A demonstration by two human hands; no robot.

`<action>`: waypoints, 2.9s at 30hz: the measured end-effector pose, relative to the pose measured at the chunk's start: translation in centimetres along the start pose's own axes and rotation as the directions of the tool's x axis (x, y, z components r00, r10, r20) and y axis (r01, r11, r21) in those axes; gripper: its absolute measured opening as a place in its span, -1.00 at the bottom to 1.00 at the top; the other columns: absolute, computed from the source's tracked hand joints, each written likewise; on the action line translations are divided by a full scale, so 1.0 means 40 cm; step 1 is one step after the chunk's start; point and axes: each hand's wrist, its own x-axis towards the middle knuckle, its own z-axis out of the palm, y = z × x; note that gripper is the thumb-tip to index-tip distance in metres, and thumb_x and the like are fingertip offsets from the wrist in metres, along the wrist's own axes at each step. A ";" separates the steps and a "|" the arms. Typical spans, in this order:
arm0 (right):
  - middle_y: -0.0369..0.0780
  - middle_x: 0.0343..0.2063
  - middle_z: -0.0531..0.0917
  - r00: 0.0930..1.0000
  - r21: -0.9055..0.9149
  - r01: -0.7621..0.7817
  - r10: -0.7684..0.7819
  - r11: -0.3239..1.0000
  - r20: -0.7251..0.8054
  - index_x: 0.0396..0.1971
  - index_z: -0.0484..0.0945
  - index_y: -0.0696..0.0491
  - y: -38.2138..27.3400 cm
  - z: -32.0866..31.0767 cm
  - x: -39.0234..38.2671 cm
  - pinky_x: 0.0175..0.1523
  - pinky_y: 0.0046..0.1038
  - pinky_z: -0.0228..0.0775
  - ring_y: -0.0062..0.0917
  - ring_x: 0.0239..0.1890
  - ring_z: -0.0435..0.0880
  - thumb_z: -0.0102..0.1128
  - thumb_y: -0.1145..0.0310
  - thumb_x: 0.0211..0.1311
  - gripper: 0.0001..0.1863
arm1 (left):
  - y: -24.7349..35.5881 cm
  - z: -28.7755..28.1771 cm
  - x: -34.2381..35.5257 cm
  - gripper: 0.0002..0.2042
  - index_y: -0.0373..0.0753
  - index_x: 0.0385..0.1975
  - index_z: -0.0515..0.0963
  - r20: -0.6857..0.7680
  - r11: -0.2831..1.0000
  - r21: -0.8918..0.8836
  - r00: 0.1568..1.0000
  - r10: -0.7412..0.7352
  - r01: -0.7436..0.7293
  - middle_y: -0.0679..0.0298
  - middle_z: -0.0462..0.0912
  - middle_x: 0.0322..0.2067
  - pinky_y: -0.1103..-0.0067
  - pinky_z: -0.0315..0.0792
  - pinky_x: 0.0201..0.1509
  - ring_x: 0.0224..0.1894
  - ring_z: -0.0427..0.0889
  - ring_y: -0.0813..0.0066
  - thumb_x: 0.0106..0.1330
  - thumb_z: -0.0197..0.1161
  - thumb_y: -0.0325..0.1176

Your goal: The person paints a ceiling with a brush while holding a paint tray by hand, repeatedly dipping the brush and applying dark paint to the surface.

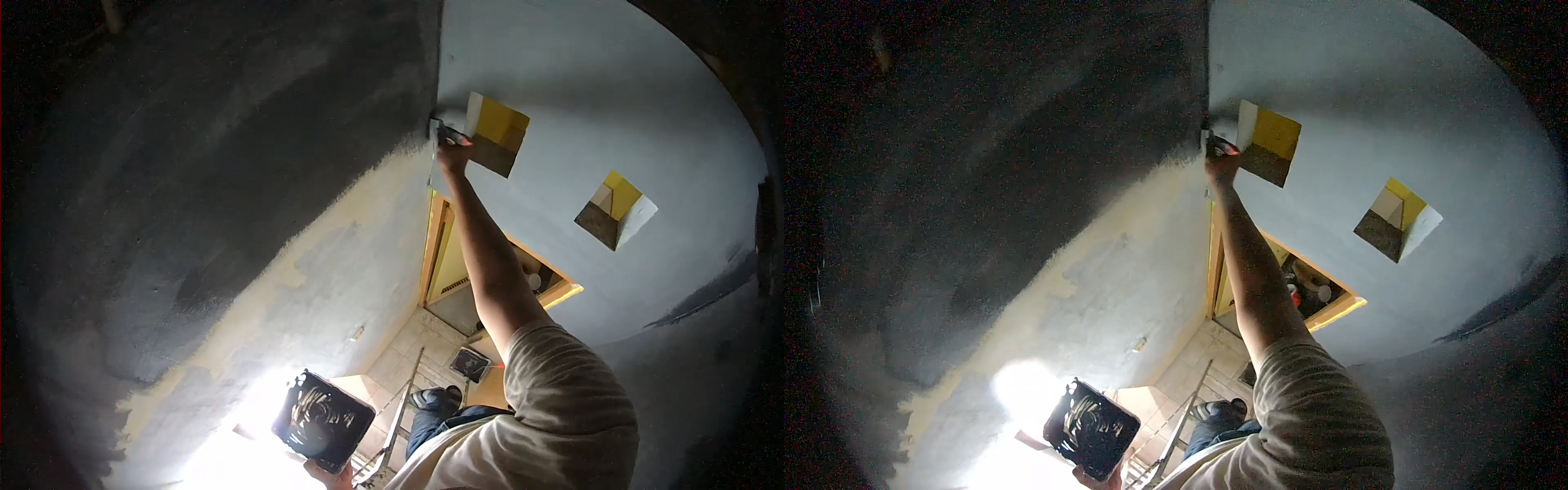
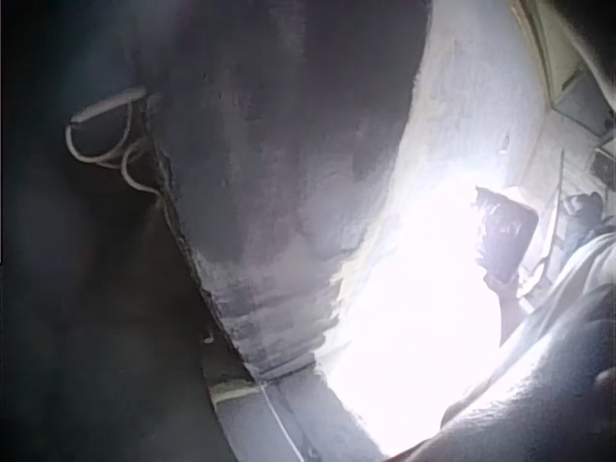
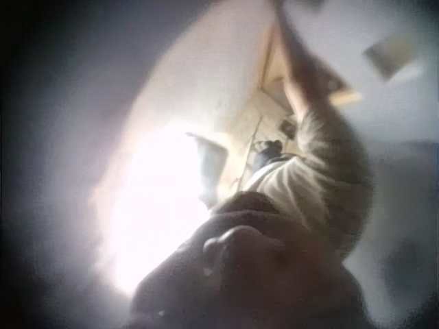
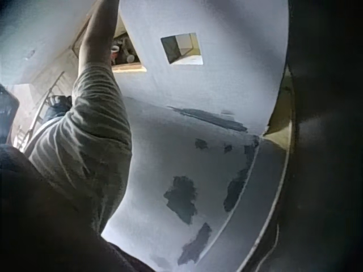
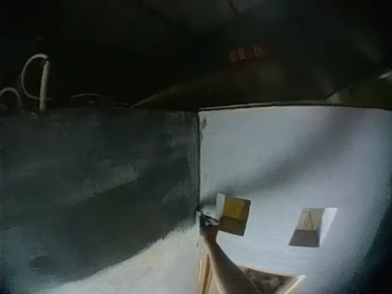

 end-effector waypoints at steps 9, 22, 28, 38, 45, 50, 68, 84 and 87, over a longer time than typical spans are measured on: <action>-0.16 -0.26 0.82 0.945 -0.493 0.325 -0.303 0.807 0.126 -0.22 0.75 0.21 -0.084 0.043 0.031 -0.06 -0.35 0.59 -0.41 -0.24 0.78 0.36 0.46 0.34 -0.86 | 0.013 -0.030 -0.026 -0.32 -0.17 0.31 0.47 0.005 1.000 -0.013 1.000 0.020 -0.020 0.11 0.56 0.26 0.06 0.41 0.42 0.31 0.52 0.06 0.21 0.25 0.04; -0.12 -0.41 0.81 0.991 -0.643 0.132 -0.097 0.755 0.090 -0.27 0.78 0.19 -0.136 0.058 0.096 -0.13 -0.38 0.57 -0.34 -0.33 0.81 0.38 0.36 0.26 -0.81 | -0.010 0.013 0.014 -0.31 -0.17 0.31 0.47 0.047 1.000 -0.017 0.999 0.020 -0.019 0.11 0.57 0.25 0.06 0.41 0.43 0.32 0.51 0.06 0.19 0.26 0.06; -0.19 -0.28 0.80 0.994 -0.637 0.106 -0.058 0.763 0.096 -0.23 0.72 0.21 -0.092 0.016 0.071 -0.07 -0.38 0.57 -0.42 -0.19 0.77 0.46 0.27 0.25 -0.71 | -0.024 -0.001 -0.011 -0.31 -0.17 0.31 0.48 0.166 0.999 -0.027 0.985 0.047 -0.043 0.12 0.57 0.25 0.06 0.40 0.43 0.33 0.51 0.06 0.19 0.27 0.06; -0.19 -0.01 0.68 0.913 -0.713 -0.134 0.366 0.688 0.181 0.05 0.61 0.15 -0.012 -0.041 -0.275 0.17 -0.32 0.42 -0.44 0.06 0.61 0.18 0.16 0.45 -0.61 | 0.007 -0.162 -0.062 -0.25 -0.27 0.31 0.45 -0.074 0.994 -0.105 0.997 -0.024 0.016 -0.02 0.63 0.17 0.04 0.54 0.27 0.17 0.64 -0.04 0.13 0.32 0.05; -0.06 -0.10 0.76 0.866 -0.252 -0.205 0.296 0.946 0.404 -0.04 0.70 0.13 -0.364 0.247 -0.768 0.06 -0.27 0.53 -0.33 -0.05 0.73 0.20 0.29 0.46 -0.74 | -0.008 -0.059 -0.017 -0.36 -0.27 0.23 0.47 -0.032 0.994 -0.038 0.994 -0.105 0.104 0.00 0.63 0.11 0.13 0.59 0.17 0.07 0.67 0.01 0.16 0.26 -0.05; -0.14 0.04 0.72 0.754 -0.690 -0.413 0.648 0.595 0.108 0.10 0.63 0.17 -0.289 0.114 -0.545 0.15 -0.46 0.48 -0.48 0.08 0.68 0.32 -0.02 0.40 -0.45 | -0.007 -0.135 0.008 -0.60 -0.24 -0.15 0.62 0.038 0.986 0.036 0.986 -0.164 0.163 0.19 0.71 -0.23 0.37 0.59 -0.12 -0.32 0.65 0.24 0.22 0.12 -0.05; -0.17 -0.09 0.81 0.708 -0.407 -0.055 0.323 0.912 0.628 -0.04 0.73 0.14 -0.409 0.202 -0.721 0.07 -0.39 0.61 -0.43 -0.07 0.79 0.37 0.21 0.36 -0.66 | 0.008 -0.117 -0.003 -0.22 -0.29 0.31 0.44 -0.016 0.994 0.039 0.995 -0.101 0.102 -0.04 0.63 0.15 0.07 0.58 0.23 0.11 0.68 -0.08 0.04 0.34 -0.02; -0.15 0.08 0.69 0.891 -0.589 -0.128 0.354 0.798 0.285 0.08 0.62 0.11 -0.205 0.165 -0.614 0.23 -0.40 0.50 -0.42 0.10 0.68 0.25 0.38 0.37 -0.68 | -0.012 -0.066 -0.047 -0.43 -0.26 0.09 0.62 0.054 0.998 -0.054 0.999 -0.008 0.011 0.07 0.72 0.00 0.26 0.62 0.16 0.02 0.73 0.15 0.18 0.27 0.02; -0.16 0.00 0.76 0.728 -0.304 0.008 0.203 0.953 0.655 0.00 0.70 0.07 -0.435 0.277 -0.835 0.16 -0.39 0.59 -0.41 0.04 0.76 0.32 0.47 0.30 -0.72 | -0.018 -0.080 -0.009 -0.44 -0.28 0.09 0.62 0.029 0.992 -0.078 0.995 -0.100 0.102 0.05 0.72 0.01 0.24 0.63 0.15 0.03 0.73 0.13 0.16 0.27 -0.02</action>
